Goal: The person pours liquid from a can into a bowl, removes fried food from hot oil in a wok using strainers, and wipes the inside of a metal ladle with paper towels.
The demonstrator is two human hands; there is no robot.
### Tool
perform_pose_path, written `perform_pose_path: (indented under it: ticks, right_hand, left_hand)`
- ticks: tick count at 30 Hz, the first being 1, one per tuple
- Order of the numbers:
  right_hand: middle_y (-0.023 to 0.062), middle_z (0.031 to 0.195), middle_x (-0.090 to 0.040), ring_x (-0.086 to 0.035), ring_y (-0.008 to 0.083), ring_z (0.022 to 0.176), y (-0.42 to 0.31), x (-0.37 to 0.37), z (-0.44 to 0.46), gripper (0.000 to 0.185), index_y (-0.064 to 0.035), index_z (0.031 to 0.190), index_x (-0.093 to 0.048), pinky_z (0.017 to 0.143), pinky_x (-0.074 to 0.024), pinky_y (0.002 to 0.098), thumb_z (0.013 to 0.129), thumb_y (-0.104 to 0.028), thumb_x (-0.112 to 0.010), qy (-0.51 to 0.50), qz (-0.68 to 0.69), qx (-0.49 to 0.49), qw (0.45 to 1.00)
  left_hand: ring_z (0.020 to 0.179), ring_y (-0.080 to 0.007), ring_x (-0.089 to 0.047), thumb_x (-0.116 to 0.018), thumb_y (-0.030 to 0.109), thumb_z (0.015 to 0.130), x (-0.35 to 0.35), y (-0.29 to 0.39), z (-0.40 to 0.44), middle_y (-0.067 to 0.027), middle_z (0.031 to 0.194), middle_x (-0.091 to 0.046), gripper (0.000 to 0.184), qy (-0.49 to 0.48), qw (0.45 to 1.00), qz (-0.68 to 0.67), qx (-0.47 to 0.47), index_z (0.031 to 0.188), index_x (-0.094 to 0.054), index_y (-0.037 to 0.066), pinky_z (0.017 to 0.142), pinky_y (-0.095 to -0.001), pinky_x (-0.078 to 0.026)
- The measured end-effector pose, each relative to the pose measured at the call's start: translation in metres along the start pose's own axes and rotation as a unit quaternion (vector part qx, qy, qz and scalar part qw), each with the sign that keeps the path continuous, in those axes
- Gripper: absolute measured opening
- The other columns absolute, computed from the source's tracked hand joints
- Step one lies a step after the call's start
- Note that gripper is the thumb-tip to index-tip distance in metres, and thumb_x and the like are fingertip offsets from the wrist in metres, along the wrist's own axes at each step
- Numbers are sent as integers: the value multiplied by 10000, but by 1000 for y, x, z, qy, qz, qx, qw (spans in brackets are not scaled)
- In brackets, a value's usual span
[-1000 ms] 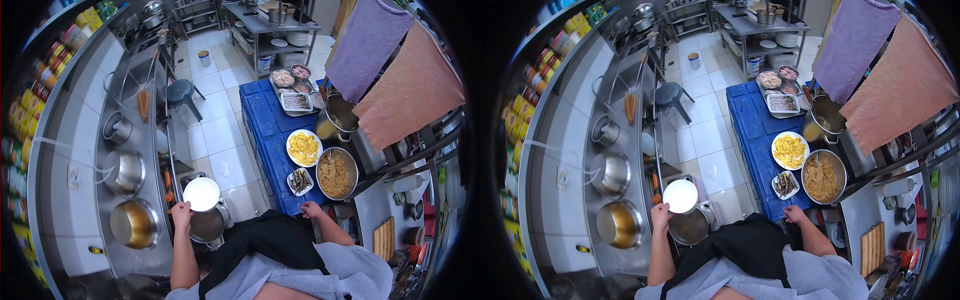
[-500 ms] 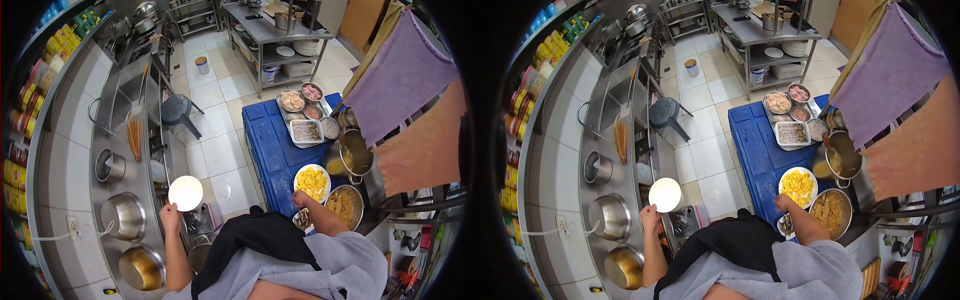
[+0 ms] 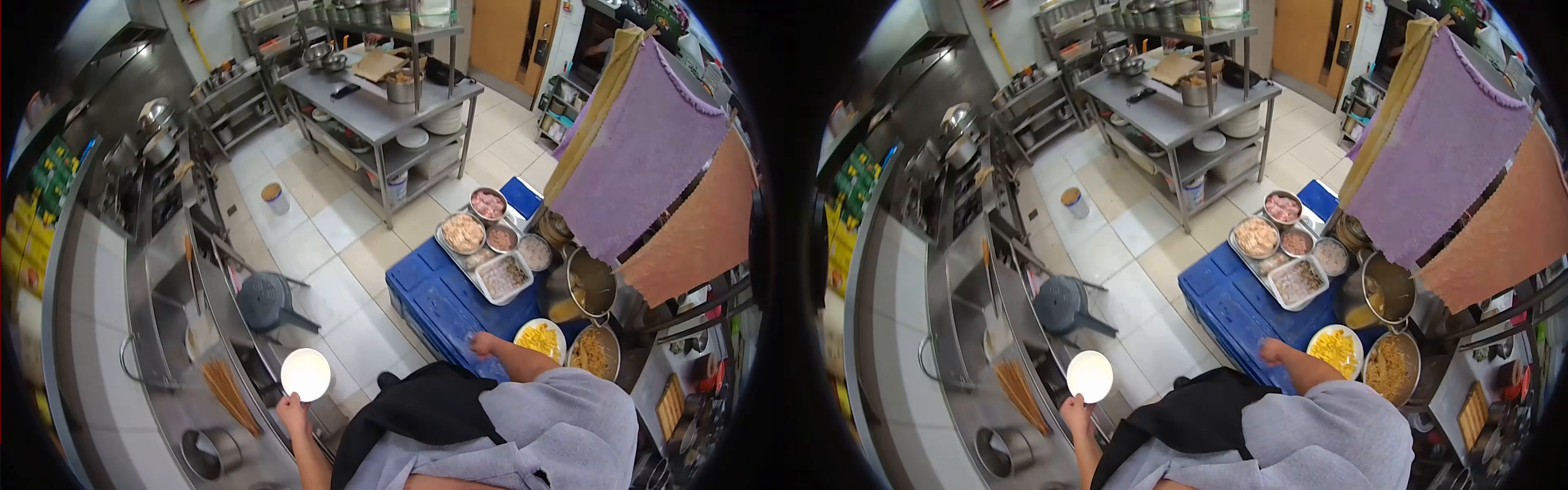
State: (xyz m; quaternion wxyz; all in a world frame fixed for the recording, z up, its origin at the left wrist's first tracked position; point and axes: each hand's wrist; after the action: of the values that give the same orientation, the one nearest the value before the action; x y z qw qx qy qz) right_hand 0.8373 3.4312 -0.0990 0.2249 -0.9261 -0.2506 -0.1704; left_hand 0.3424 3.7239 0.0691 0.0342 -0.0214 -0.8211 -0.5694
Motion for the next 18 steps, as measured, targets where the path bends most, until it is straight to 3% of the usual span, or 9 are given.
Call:
perform_pose_path:
  ticks: [1, 2, 3, 5, 9, 14, 17, 18]
  right_hand:
    - [84, 747, -703, -662, 190, 563, 22, 2, 15, 186, -67, 852, -681, 549, -547, 343, 793, -217, -586, -34, -278, 170, 945]
    - [94, 741, -699, -665, 192, 563, 19, 13, 0, 189, -51, 872, -681, 526, -544, 343, 812, -201, -584, 9, -123, 70, 990]
    - [104, 734, -695, -668, 195, 564, 16, 17, -24, 191, -34, 893, -680, 502, -542, 343, 830, -186, -581, 47, 34, -31, 998]
    - [118, 730, -686, -678, 214, 583, -6, 30, -49, 203, -8, 935, -680, 488, -543, 348, 869, -163, -567, 140, 289, -127, 939]
    - [125, 715, -660, -676, 234, 606, -23, 42, -26, 192, -13, 998, -666, 483, -540, 341, 877, -125, -567, 154, 356, -138, 911]
    - [113, 735, -682, -675, 214, 587, -73, 77, 40, 203, -28, 1002, -674, 484, -543, 357, 901, -175, -578, 73, 379, -196, 901]
    - [105, 726, -684, -664, 195, 572, -93, 129, 122, 190, -44, 1004, -672, 479, -540, 355, 899, -183, -595, -2, 333, -181, 925]
    - [100, 722, -691, -657, 189, 555, -104, 153, 144, 176, -46, 935, -691, 486, -542, 340, 868, -186, -610, 24, 269, -167, 948]
  left_hand:
    - [643, -144, -548, -570, 95, 864, -11, 10, 25, -36, 690, -529, 272, -12, 1000, -7, 0, 625, -443, 64, 573, -320, -526]
    - [646, -133, -541, -572, 81, 853, -24, 31, 41, -29, 684, -512, 275, -34, 999, -5, 15, 617, -432, 63, 585, -330, -538]
    - [646, -133, -541, -572, 81, 853, -34, 42, 69, -29, 684, -512, 275, -32, 999, -7, 18, 617, -432, 63, 585, -330, -538]
    - [648, -167, -555, -559, 59, 846, -52, 61, 123, -43, 686, -512, 240, -62, 993, 104, -9, 638, -442, 40, 623, -366, -541]
    - [601, -123, -515, -566, 52, 839, -116, 114, 212, -21, 654, -510, 240, -83, 995, 50, -31, 625, -458, 51, 588, -314, -514]
    - [561, -96, -497, -601, 56, 851, -185, 151, 303, -18, 631, -525, 248, -111, 990, 68, -54, 628, -497, 27, 547, -279, -479]
    - [557, -100, -505, -598, 53, 850, -194, 154, 349, -20, 628, -533, 242, -98, 991, 78, -48, 627, -508, 24, 519, -276, -466]
    - [557, -102, -514, -597, 54, 845, -193, 165, 356, -23, 625, -536, 240, -105, 987, 112, -47, 623, -510, 24, 502, -272, -459]
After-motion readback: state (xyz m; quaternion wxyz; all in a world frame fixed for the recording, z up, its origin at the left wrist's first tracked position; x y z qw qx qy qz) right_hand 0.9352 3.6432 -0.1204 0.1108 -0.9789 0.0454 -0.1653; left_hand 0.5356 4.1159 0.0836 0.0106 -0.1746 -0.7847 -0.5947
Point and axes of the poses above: each hand's wrist, its own z-axis towards the middle knuckle, its own x-axis out of the back of the hand, y = z × x
